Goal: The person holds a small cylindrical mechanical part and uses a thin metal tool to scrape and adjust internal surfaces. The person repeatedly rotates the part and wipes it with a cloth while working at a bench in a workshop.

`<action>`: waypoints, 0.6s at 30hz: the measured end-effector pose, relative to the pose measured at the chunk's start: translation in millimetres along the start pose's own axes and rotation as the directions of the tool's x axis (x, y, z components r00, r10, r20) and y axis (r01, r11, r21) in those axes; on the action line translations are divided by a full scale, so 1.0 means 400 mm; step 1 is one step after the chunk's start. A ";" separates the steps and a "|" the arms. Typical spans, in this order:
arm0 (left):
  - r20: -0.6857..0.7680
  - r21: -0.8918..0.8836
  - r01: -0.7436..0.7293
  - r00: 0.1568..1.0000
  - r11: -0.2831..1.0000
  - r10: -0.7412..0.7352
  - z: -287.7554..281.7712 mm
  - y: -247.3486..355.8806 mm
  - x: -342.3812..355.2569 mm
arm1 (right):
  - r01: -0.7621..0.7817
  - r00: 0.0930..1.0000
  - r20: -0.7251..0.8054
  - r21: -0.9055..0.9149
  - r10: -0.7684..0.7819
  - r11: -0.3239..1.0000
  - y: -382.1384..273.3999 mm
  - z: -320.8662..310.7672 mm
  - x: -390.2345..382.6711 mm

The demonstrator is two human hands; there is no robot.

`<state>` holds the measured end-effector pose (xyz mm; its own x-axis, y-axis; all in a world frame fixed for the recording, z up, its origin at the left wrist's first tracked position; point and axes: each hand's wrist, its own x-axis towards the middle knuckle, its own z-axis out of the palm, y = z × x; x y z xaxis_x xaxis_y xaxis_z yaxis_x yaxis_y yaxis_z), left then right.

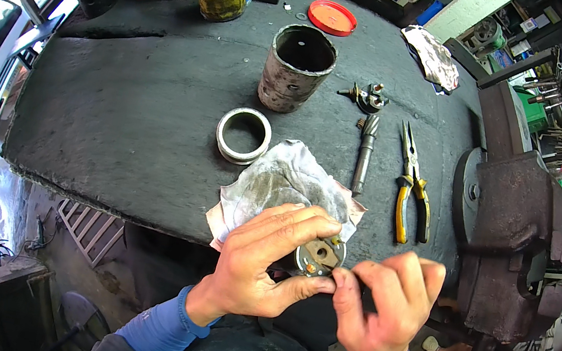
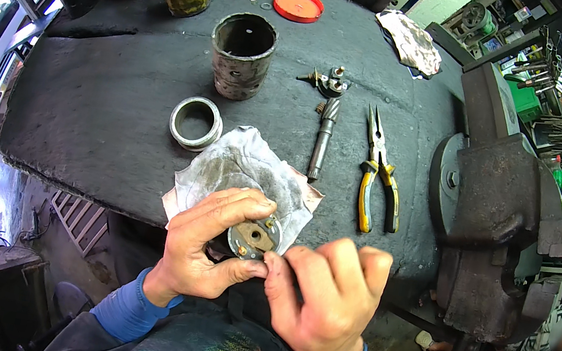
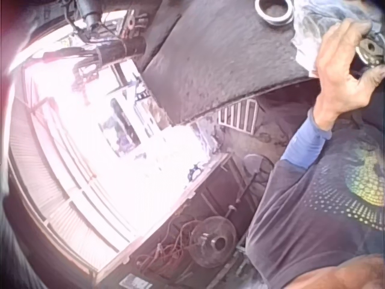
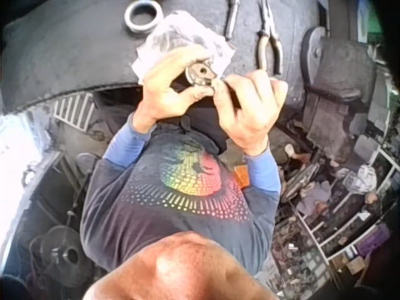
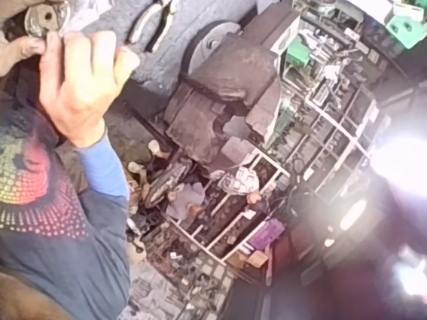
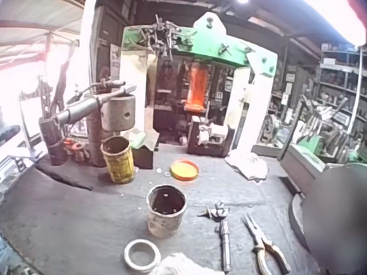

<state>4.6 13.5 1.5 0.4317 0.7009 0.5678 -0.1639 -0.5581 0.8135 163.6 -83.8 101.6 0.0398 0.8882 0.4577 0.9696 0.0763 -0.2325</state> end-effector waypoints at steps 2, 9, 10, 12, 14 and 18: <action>-0.016 -0.006 0.021 1.000 1.000 -0.021 0.002 0.002 0.003 | -0.031 0.999 -0.025 -0.040 0.030 0.999 0.019 0.012 0.009; -0.007 0.018 0.031 1.000 0.999 -0.031 -0.005 -0.003 -0.007 | -0.034 0.999 -0.017 -0.016 0.034 0.999 0.013 0.016 0.011; 0.000 0.009 0.019 1.000 1.000 -0.019 0.002 -0.004 0.000 | -0.021 1.000 -0.013 -0.016 0.021 1.000 0.003 0.004 0.004; 0.012 0.017 0.014 1.000 1.000 -0.015 0.001 -0.003 -0.001 | -0.006 1.000 0.006 -0.006 0.006 1.000 -0.002 -0.002 -0.003; 0.002 0.016 0.015 1.000 1.000 -0.015 0.001 -0.002 0.001 | -0.032 0.999 -0.001 -0.022 0.032 0.999 0.016 0.008 0.007; 0.003 0.008 -0.002 1.000 1.000 0.002 -0.002 -0.004 -0.005 | 0.007 1.000 0.006 -0.006 -0.007 1.000 0.000 -0.002 -0.009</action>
<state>3.5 13.5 -0.8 0.4345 0.6984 0.5688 -0.1576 -0.5628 0.8114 163.5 -87.2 100.7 0.0319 0.8903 0.4542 0.9713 0.0797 -0.2243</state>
